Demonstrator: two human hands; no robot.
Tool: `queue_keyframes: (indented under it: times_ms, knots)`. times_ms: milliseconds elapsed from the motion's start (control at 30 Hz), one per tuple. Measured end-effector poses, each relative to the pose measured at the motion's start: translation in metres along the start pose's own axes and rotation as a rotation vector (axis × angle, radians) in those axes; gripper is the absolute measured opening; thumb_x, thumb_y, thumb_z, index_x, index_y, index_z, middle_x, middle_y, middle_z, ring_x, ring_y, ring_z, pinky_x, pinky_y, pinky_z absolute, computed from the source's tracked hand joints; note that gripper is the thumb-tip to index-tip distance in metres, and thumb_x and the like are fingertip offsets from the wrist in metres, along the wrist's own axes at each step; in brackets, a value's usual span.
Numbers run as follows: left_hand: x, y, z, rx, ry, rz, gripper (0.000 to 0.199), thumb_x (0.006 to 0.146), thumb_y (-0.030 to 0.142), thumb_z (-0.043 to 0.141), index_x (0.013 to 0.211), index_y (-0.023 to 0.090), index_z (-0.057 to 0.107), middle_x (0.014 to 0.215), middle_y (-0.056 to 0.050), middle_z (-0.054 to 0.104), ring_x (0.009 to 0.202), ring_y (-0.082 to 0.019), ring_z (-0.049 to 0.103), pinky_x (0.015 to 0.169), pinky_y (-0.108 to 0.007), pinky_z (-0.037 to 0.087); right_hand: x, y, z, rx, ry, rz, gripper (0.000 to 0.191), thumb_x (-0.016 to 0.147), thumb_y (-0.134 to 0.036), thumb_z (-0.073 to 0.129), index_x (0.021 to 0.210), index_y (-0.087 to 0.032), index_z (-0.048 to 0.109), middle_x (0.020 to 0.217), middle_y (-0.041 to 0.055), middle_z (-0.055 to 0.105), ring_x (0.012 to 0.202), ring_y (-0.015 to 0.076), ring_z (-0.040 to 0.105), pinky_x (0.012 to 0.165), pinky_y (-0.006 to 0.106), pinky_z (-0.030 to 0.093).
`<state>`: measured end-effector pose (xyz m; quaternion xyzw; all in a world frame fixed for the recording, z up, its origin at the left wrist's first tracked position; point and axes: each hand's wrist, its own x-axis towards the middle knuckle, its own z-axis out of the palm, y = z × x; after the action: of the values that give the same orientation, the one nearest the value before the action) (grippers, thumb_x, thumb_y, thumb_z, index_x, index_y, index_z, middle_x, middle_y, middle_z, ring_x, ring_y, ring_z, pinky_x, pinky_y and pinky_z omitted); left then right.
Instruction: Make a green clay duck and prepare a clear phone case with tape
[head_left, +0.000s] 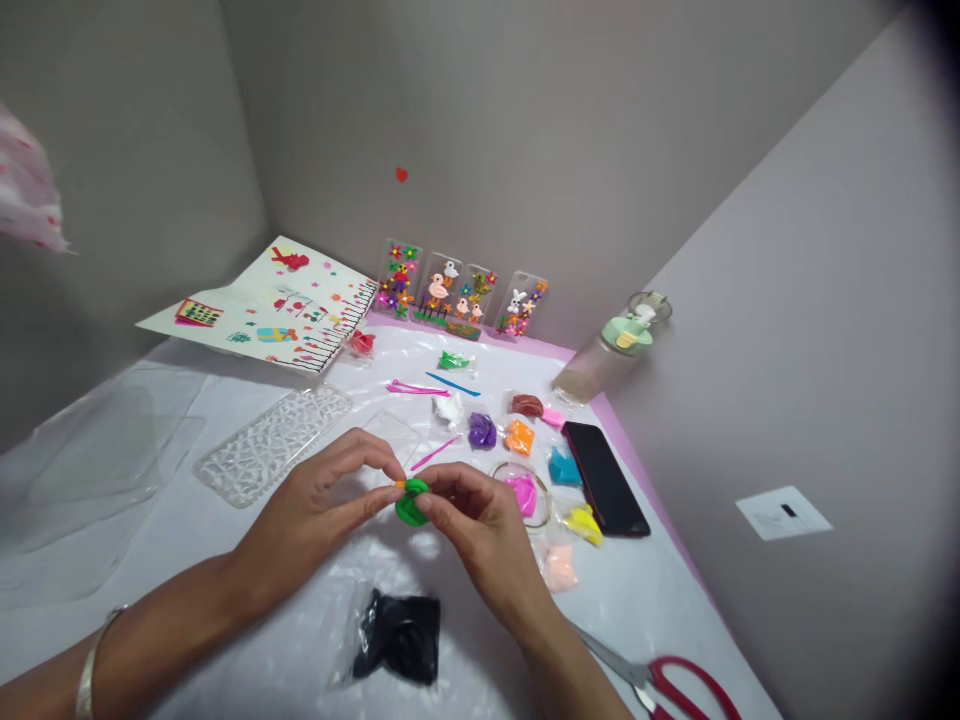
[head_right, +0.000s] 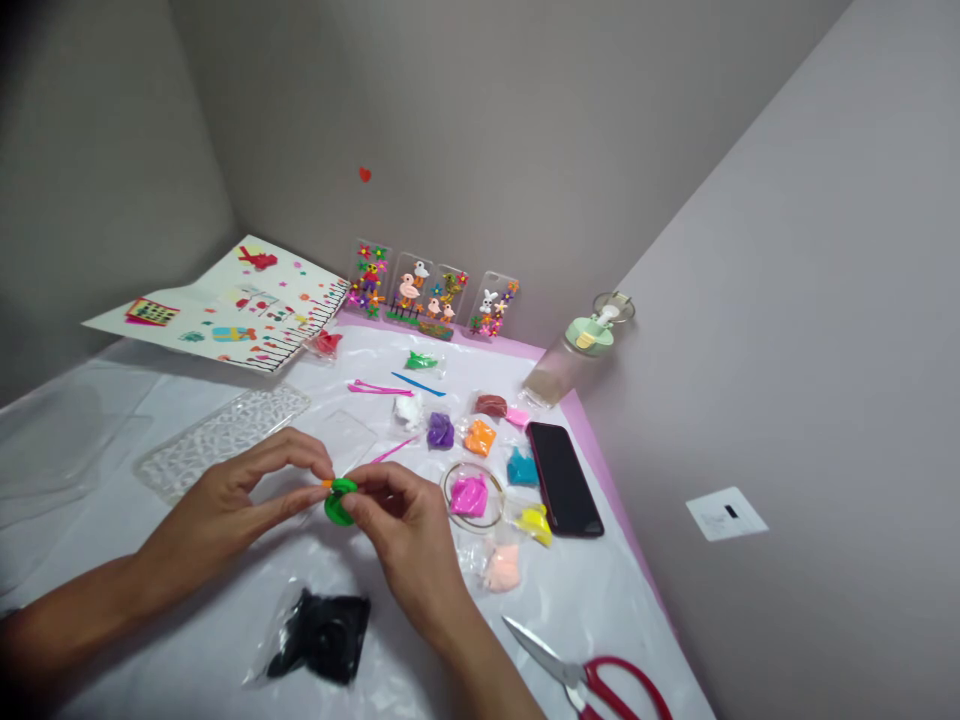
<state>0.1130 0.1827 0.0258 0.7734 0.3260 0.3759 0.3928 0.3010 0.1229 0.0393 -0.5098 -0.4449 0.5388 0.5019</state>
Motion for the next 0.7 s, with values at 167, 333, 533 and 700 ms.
queue_keyframes:
  times_ms: [167,333,533,700]
  knots:
    - [-0.0001,-0.001,0.0002,0.026,0.013,0.007,0.006,0.094,0.033,0.065,0.093,0.029,0.069,0.098,0.002,0.067,0.093,-0.017,0.066,0.088,-0.03,0.052,0.0001,0.001,-0.0003,0.004,0.001,-0.002,0.014,0.078,-0.03,0.078,0.088,-0.021,0.078,0.081,0.0024,0.075,0.076,0.0165,0.067,0.073,0.028,0.053]
    - [-0.0002,-0.0006,0.0004,0.033,0.011,0.01,0.009,0.095,0.033,0.063,0.092,0.028,0.069,0.097,0.002,0.067,0.091,-0.017,0.066,0.088,-0.031,0.053,0.0004,-0.0001,-0.0006,-0.005,-0.002,0.001,0.015,0.078,-0.032,0.079,0.088,-0.021,0.078,0.08,0.0019,0.075,0.075,0.0156,0.066,0.072,0.027,0.053]
    - [0.0002,-0.0005,0.0009,0.029,0.018,0.009,0.007,0.094,0.033,0.065,0.095,0.029,0.07,0.1,0.001,0.068,0.094,-0.019,0.067,0.089,-0.033,0.054,0.0012,-0.0007,-0.0015,0.048,-0.019,0.026,0.017,0.077,-0.034,0.08,0.088,-0.02,0.078,0.081,0.0021,0.076,0.075,0.0152,0.067,0.073,0.027,0.054]
    - [0.0003,0.002,0.0002,0.039,0.01,-0.008,0.01,0.095,0.035,0.063,0.093,0.028,0.07,0.098,0.001,0.068,0.092,-0.019,0.067,0.089,-0.033,0.054,0.0016,-0.0015,-0.0014,0.028,-0.012,0.037,0.022,0.075,-0.038,0.083,0.088,-0.021,0.079,0.079,0.0023,0.076,0.074,0.0166,0.068,0.073,0.029,0.054]
